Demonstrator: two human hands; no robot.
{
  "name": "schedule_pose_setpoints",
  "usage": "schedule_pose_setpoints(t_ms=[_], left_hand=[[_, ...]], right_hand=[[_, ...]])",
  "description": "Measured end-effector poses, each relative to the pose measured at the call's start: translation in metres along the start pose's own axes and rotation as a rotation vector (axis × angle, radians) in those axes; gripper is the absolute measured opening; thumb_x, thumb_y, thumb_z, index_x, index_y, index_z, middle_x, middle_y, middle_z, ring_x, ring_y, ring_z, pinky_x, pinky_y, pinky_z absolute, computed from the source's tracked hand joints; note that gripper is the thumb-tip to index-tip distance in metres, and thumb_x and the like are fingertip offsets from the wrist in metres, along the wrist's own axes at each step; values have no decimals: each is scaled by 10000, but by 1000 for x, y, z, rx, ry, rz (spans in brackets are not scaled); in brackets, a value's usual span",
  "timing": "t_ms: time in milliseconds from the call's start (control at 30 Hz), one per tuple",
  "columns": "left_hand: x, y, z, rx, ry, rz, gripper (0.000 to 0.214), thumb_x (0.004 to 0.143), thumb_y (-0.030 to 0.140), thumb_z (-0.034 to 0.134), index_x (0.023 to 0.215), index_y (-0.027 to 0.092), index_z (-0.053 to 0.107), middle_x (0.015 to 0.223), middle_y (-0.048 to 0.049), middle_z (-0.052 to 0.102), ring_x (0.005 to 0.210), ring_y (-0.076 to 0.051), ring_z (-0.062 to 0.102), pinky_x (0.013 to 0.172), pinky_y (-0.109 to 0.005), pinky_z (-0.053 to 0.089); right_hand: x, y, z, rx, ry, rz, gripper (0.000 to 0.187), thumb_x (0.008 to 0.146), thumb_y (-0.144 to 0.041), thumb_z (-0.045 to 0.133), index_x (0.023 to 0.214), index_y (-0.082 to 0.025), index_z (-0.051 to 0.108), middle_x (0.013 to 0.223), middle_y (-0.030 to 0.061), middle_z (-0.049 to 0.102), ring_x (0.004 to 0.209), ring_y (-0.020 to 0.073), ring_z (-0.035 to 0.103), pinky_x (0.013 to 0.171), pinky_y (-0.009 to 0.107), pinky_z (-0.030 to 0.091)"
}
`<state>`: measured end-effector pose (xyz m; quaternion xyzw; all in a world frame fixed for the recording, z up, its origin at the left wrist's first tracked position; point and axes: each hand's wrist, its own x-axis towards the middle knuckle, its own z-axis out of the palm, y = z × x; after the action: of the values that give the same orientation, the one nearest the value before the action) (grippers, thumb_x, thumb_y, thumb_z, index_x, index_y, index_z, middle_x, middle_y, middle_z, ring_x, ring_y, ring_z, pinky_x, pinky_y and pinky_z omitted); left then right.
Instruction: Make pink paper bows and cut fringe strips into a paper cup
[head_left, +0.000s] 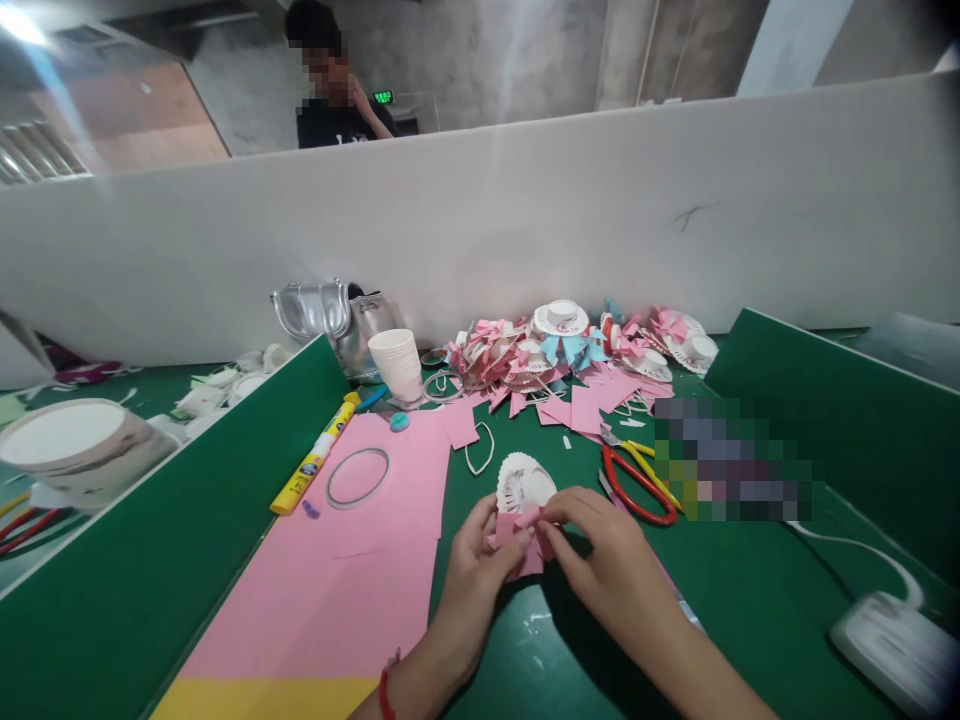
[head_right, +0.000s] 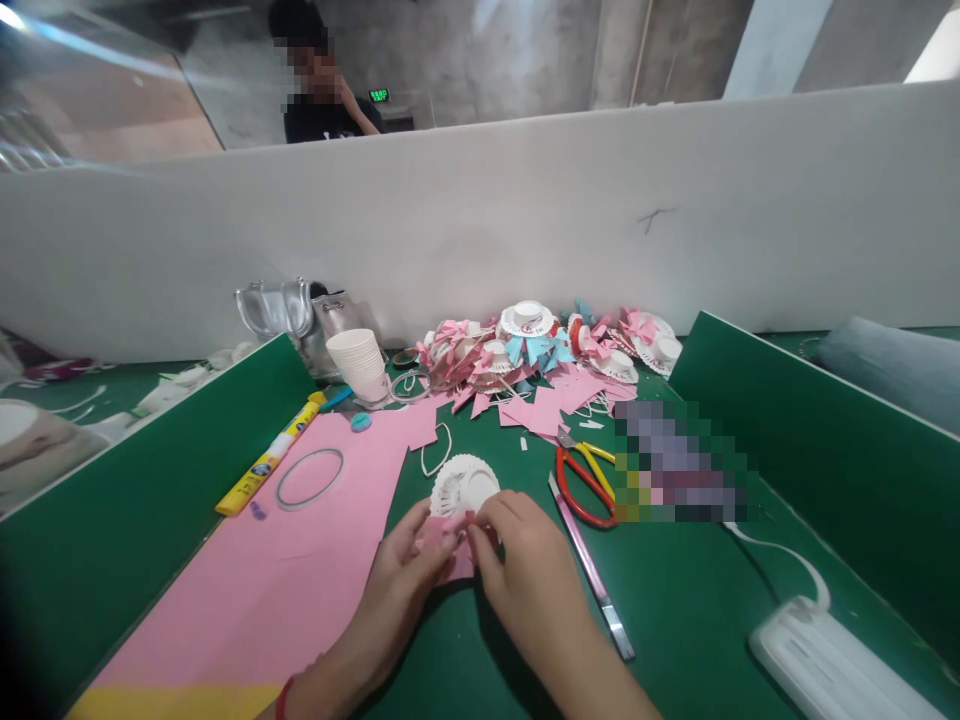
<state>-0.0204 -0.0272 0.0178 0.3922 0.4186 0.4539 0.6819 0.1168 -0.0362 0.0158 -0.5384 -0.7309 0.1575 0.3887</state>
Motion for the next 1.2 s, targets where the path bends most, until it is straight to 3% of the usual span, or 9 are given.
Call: schedule_pose_setpoints(t_ms=[100,300,767,1200], left_hand=[[1,0,3,132,82,68,334,616,175,671,934,165,570,910,-51,653,865,-204,587,765,-283,452],[1,-7,6,219,165,144,295,627,155,643,909,171,559,895,-50,641,864,-206,592,734,-278,480],[-6,-6,12,216,206,146,267,648,202,647,896,180,551,869,-36,653,806,-175,616,677,-232,491],[-4,-13,10,121,195,166,294,654,193,644,924,197,529,933,-41,642,886,-185,600,748,-256,480]], right_hand=[[-1,0,0,-5,22,-3,158,799,-109,485,698,-183,581,700,46,607,677,202,564,656,328,462],[-3,-2,4,-38,107,-28,182,789,-127,485,659,-199,589,726,57,651,687,208,589,660,330,468],[-6,-3,10,-134,282,-87,168,766,-151,574,611,-204,610,712,17,719,648,193,634,663,325,397],[-5,-11,10,-75,363,-53,126,733,-126,607,641,-203,646,723,16,733,649,201,633,669,342,360]])
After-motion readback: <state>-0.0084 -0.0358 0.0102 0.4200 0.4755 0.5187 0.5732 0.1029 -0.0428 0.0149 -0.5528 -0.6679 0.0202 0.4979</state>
